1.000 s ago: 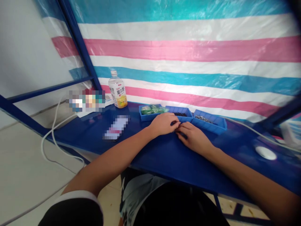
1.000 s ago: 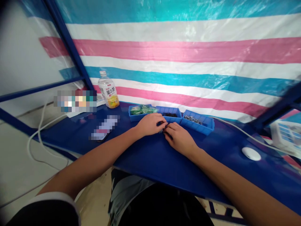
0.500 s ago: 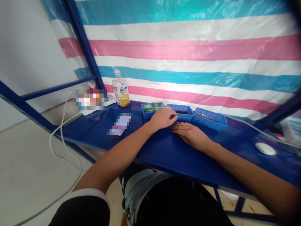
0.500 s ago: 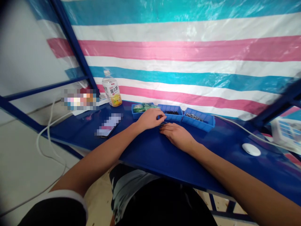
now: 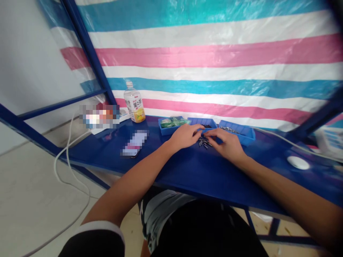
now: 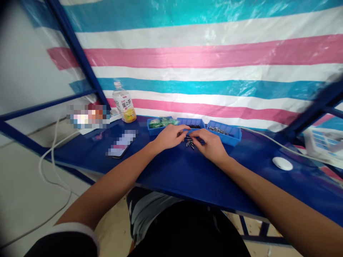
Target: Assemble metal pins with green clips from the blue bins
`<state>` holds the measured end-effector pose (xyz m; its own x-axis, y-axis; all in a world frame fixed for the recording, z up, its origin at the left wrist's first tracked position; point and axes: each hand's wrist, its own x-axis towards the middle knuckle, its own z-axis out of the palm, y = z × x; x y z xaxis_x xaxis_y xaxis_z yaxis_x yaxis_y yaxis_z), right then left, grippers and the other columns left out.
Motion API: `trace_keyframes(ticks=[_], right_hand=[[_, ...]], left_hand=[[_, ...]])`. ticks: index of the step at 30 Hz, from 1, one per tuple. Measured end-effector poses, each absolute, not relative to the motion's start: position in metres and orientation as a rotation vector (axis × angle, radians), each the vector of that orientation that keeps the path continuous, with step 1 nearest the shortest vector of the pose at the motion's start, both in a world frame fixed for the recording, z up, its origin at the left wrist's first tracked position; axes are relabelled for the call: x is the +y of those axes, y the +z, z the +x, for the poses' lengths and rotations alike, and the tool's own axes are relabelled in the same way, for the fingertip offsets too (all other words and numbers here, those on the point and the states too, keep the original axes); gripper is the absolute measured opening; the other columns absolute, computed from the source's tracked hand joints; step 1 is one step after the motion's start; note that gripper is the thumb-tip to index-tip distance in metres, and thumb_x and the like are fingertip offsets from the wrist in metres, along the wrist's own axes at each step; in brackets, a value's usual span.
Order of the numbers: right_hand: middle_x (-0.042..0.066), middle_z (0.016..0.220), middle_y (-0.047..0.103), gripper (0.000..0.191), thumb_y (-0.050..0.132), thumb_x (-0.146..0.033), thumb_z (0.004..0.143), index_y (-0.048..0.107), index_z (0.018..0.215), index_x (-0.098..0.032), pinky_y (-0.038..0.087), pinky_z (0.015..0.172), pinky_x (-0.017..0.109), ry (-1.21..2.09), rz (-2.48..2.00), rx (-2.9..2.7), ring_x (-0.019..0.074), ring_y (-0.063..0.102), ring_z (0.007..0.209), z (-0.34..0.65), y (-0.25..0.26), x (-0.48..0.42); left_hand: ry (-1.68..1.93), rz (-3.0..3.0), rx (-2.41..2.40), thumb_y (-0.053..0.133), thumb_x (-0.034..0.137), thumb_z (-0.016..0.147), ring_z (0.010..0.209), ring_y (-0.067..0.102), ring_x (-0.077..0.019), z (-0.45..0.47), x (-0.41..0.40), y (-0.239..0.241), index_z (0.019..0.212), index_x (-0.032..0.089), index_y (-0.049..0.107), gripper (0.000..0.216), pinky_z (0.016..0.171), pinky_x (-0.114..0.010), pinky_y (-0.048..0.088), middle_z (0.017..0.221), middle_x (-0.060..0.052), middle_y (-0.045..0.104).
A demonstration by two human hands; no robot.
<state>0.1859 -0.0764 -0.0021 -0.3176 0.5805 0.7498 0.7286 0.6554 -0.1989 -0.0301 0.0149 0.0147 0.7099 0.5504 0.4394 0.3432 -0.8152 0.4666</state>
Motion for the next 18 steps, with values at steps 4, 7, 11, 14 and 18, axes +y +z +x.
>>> trace_keyframes(ticks=[4,7,11,14,18], right_hand=[[0.006,0.107,0.082,0.014,0.067,-0.019,0.101,0.074,0.110,-0.026,0.064,0.087,0.041,-0.260,-1.011,-1.945,0.0241,0.079,0.094,0.188,0.000,-0.081],[0.006,0.108,0.082,0.013,0.066,-0.017,0.100,0.074,0.106,-0.027,0.063,0.093,0.044,-0.238,-0.946,-1.979,0.0254,0.078,0.099,0.186,0.004,-0.084],[0.006,0.106,0.081,0.015,0.067,-0.018,0.099,0.074,0.106,-0.029,0.062,0.099,0.051,-0.187,-0.924,-2.026,0.0284,0.077,0.104,0.185,0.006,-0.086],[0.007,0.109,0.081,0.014,0.066,-0.020,0.100,0.074,0.107,-0.030,0.060,0.101,0.053,-0.136,-0.967,-2.022,0.0297,0.076,0.107,0.185,0.005,-0.087],[0.009,0.110,0.079,0.012,0.065,-0.027,0.102,0.072,0.111,-0.028,0.063,0.093,0.049,-0.095,-1.024,-1.966,0.0284,0.076,0.099,0.183,0.003,-0.089]], left_hand=[[0.813,2.320,0.597,0.053,0.017,0.101,0.085,0.077,-0.0166,-0.025,0.010,0.012,0.136,0.020,0.074,0.041,0.089,-0.032,0.061,0.102,-0.006,0.084],[0.834,2.203,0.588,0.057,0.015,0.097,0.096,0.078,-0.0184,-0.018,0.011,0.008,0.123,0.019,0.080,0.035,0.094,-0.034,0.063,0.114,-0.007,0.084],[0.887,1.961,0.549,0.065,0.015,0.095,0.104,0.078,-0.0199,-0.012,0.016,0.004,0.116,0.016,0.082,0.027,0.101,-0.039,0.063,0.118,-0.011,0.083],[0.879,1.763,0.521,0.074,0.018,0.094,0.096,0.079,-0.0185,-0.011,0.018,0.003,0.112,0.014,0.080,0.020,0.098,-0.040,0.065,0.109,-0.013,0.083],[0.892,1.584,0.520,0.081,0.016,0.090,0.087,0.078,-0.0159,-0.011,0.018,0.005,0.102,0.012,0.069,0.017,0.090,-0.038,0.067,0.095,-0.009,0.080]])
